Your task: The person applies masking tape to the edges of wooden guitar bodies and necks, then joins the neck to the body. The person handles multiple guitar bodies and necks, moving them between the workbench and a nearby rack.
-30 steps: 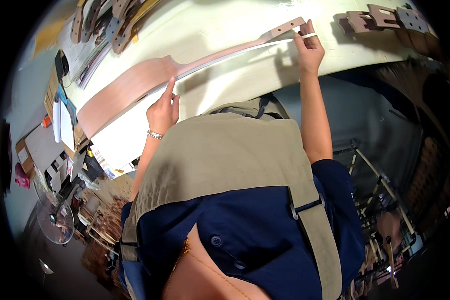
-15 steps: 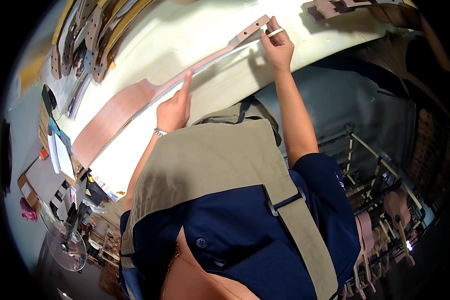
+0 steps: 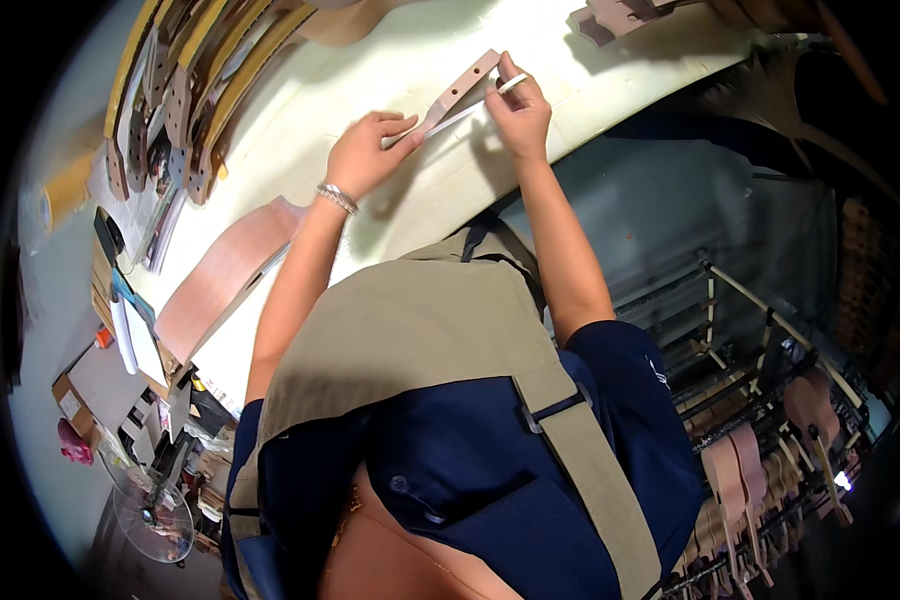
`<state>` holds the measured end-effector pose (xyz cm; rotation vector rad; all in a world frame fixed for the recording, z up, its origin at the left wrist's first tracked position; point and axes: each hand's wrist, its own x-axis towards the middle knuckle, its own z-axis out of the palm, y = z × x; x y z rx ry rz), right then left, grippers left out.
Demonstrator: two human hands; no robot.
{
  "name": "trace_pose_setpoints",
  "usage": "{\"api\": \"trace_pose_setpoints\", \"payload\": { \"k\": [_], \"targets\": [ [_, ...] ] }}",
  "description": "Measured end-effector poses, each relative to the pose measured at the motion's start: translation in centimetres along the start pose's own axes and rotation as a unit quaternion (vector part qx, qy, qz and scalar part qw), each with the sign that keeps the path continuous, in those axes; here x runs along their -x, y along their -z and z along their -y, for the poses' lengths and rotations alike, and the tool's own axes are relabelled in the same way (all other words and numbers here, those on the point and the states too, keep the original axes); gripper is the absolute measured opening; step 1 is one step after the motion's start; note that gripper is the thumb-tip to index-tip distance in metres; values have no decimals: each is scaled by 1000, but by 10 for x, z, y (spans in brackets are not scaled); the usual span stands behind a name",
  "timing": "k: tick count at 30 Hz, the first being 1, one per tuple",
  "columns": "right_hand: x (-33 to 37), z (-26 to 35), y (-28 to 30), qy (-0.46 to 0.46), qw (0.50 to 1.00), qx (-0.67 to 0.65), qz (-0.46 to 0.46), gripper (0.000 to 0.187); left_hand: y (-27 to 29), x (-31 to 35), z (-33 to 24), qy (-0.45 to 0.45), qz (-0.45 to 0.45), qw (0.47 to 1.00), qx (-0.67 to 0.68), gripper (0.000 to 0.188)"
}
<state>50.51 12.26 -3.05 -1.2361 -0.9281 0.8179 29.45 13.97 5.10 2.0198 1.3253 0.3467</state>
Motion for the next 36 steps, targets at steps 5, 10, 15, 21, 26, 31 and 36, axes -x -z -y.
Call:
{"api": "trace_pose_setpoints", "payload": {
  "k": [5,10,15,21,26,31,36],
  "targets": [
    [0,2,-5,11,1000,-7,-10,49,5,-28,9,237,243,885,318,40],
    [30,29,-10,-43,986,131,-98,52,0,-39,12,263,255,880,303,36],
    [61,31,39,-155,939,-78,-298,41,-1,-34,11,258,226,895,286,38],
    [2,69,72,-67,861,503,47,25,17,43,-1,19,23,975,-220,42],
    [-9,76,28,191,756,617,106,53,53,84,7,100,79,980,-153,32],
    [58,54,-37,227,788,384,425,86,62,92,78,177,229,952,99,39],
    [71,31,-45,234,819,339,399,71,37,104,44,48,12,999,0,44]
  ]
}}
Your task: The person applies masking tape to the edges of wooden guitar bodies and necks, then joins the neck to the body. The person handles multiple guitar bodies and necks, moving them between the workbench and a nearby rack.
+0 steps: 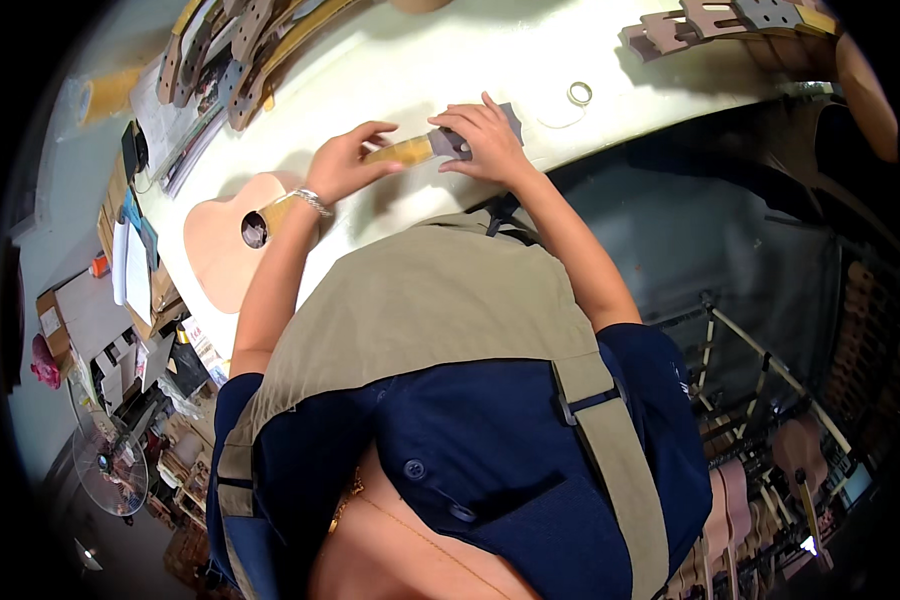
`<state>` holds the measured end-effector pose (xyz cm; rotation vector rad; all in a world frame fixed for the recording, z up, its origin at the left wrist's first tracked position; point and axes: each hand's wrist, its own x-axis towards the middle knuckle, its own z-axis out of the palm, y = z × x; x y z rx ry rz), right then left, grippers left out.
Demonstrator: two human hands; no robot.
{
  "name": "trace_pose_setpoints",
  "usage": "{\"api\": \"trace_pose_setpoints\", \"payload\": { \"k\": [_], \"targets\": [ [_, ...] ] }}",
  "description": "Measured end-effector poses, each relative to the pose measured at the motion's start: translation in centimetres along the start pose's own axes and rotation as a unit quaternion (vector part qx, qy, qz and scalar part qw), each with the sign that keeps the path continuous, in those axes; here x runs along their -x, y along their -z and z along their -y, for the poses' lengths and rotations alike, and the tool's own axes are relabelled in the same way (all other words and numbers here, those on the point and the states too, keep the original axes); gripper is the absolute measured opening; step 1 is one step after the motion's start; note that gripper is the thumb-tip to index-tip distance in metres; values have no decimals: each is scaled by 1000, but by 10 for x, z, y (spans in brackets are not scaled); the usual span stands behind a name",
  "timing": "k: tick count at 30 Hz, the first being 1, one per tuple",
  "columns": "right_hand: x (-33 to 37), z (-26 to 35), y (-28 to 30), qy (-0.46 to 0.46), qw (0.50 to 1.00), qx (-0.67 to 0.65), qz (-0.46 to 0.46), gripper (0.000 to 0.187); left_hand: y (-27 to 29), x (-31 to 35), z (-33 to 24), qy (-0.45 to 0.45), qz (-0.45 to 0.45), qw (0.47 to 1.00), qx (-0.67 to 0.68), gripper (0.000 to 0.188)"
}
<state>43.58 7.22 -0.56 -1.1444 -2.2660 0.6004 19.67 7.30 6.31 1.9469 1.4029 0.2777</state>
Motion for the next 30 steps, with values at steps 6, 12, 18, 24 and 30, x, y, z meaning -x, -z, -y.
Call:
{"api": "trace_pose_setpoints", "payload": {
  "k": [6,12,18,24,30],
  "targets": [
    [-2,-1,1,8,1000,-3,-8,62,-42,-4,-17,-96,-156,973,-142,36],
    [-4,-1,3,5,1000,15,-21,62,-38,2,-11,-151,-220,941,-208,29],
    [-4,1,3,-1,1000,18,-7,63,-6,37,13,-140,-224,933,-245,33],
    [-4,1,3,-3,1000,24,0,63,31,81,41,-85,-228,928,-283,36],
    [-3,1,3,-3,999,37,5,65,58,125,74,-60,-266,911,-310,36]
  ]
}}
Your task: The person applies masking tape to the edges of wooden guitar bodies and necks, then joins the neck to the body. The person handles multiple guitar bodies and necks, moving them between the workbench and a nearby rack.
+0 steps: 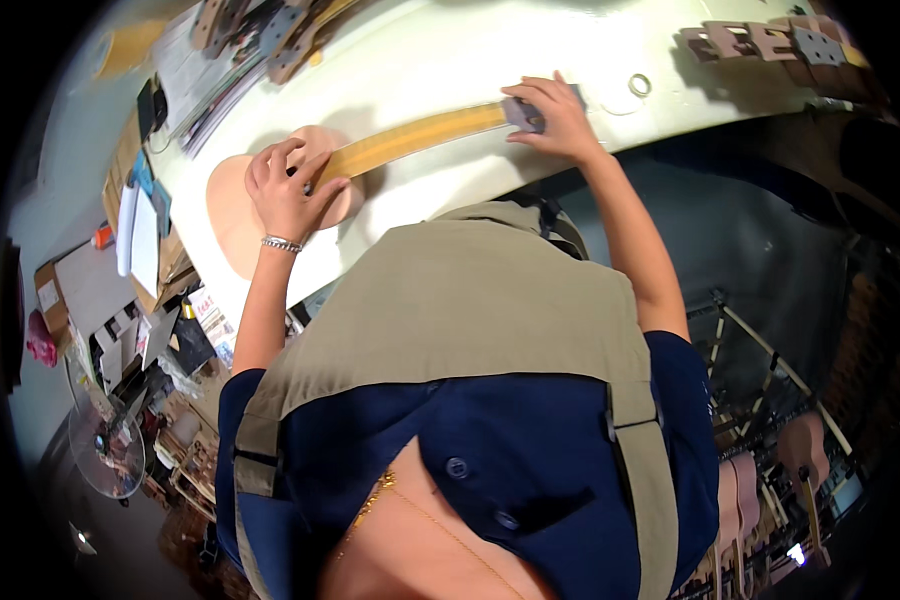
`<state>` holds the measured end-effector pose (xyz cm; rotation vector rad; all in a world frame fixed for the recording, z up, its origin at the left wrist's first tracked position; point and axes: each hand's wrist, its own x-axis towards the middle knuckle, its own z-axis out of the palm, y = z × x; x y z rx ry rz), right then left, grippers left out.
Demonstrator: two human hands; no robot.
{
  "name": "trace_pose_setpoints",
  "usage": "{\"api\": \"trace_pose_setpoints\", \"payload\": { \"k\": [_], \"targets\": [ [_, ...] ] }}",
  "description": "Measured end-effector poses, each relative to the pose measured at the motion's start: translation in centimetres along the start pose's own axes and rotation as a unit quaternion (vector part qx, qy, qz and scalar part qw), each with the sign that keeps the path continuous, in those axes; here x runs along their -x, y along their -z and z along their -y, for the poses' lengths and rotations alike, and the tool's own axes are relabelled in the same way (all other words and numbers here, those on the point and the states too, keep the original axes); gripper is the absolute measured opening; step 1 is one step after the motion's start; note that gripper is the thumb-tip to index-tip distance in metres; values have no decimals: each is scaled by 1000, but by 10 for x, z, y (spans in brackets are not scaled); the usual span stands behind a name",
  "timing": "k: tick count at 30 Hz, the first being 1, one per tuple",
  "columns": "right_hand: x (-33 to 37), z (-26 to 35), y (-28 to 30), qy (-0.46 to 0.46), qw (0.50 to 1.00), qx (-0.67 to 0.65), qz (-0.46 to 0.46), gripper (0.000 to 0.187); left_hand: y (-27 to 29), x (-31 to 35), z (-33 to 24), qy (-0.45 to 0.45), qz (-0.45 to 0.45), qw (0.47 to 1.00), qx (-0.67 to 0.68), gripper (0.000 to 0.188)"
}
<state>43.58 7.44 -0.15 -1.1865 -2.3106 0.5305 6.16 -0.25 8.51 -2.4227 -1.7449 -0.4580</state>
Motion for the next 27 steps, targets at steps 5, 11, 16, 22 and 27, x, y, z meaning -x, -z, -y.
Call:
{"api": "trace_pose_setpoints", "payload": {
  "k": [5,11,16,22,27],
  "targets": [
    [11,46,1,-66,989,2,-131,58,25,43,55,50,-2,999,-11,31],
    [5,142,-38,-485,547,-674,100,41,-11,123,176,385,-95,902,172,56],
    [-34,139,-91,-428,415,-777,-204,42,-22,104,184,472,49,810,345,64],
    [39,158,58,-247,582,-734,-250,37,22,85,84,334,254,728,542,74],
    [128,178,165,-126,604,-397,-679,26,-39,46,-100,170,280,723,608,104]
  ]
}}
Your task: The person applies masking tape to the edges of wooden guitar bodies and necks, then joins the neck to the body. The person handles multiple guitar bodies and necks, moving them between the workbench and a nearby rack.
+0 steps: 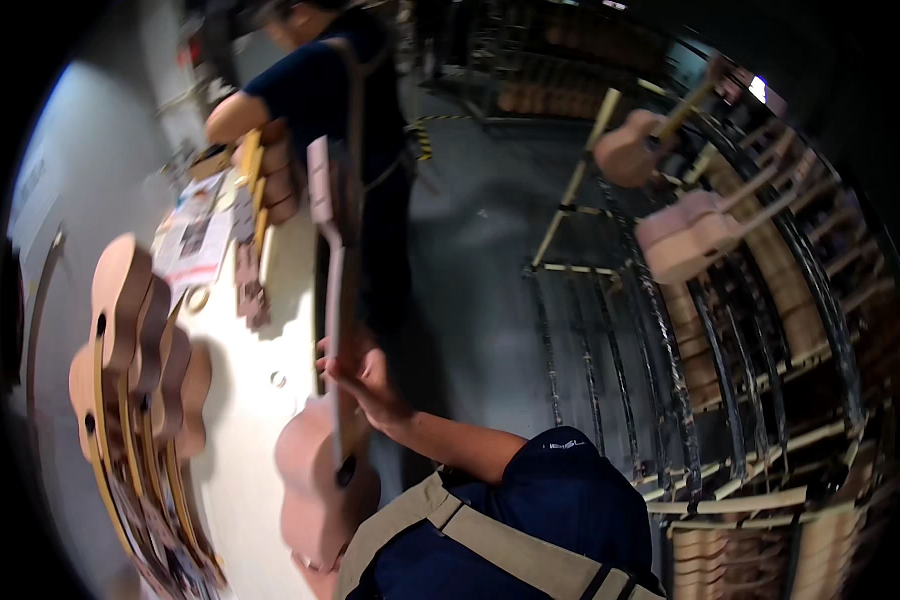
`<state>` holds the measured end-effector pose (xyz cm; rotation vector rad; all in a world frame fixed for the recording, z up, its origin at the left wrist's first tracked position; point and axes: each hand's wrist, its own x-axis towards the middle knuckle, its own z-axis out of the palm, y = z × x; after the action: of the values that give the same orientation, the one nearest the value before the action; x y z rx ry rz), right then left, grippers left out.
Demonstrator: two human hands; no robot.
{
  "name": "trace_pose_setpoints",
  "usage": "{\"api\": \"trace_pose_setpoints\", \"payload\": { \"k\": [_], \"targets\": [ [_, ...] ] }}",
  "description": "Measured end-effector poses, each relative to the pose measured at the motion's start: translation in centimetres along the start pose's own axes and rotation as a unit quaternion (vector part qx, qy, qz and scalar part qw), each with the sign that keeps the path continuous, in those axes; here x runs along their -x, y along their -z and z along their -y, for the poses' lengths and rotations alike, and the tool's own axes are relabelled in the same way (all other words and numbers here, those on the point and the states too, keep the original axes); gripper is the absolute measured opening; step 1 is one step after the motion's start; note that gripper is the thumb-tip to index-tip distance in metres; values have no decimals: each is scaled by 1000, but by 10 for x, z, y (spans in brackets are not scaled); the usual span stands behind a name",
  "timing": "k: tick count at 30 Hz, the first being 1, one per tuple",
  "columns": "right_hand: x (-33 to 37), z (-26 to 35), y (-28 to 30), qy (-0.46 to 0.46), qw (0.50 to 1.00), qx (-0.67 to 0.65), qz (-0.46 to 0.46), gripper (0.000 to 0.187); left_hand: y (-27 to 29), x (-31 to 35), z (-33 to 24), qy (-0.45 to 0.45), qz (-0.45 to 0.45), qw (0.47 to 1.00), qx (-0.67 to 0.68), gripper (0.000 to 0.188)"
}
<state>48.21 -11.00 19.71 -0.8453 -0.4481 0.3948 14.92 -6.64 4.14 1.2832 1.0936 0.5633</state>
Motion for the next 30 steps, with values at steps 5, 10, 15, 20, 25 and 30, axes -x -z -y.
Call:
{"api": "trace_pose_setpoints", "payload": {
  "k": [5,10,15,20,25,30],
  "targets": [
    [-42,125,122,223,944,69,-233,28,-162,-66,-85,-130,344,911,-189,81],
    [0,277,222,425,819,137,-360,33,-295,-31,-278,-356,560,679,314,51],
    [60,429,286,608,648,249,-385,25,-378,56,-382,-237,682,548,421,23],
    [66,496,397,609,590,306,-433,23,-411,93,-404,-153,681,594,400,7],
    [75,528,524,526,606,312,-508,27,-433,114,-425,-82,631,679,367,18],
    [36,554,596,472,730,164,-466,33,-404,162,-450,-114,508,742,423,31]
  ]
}}
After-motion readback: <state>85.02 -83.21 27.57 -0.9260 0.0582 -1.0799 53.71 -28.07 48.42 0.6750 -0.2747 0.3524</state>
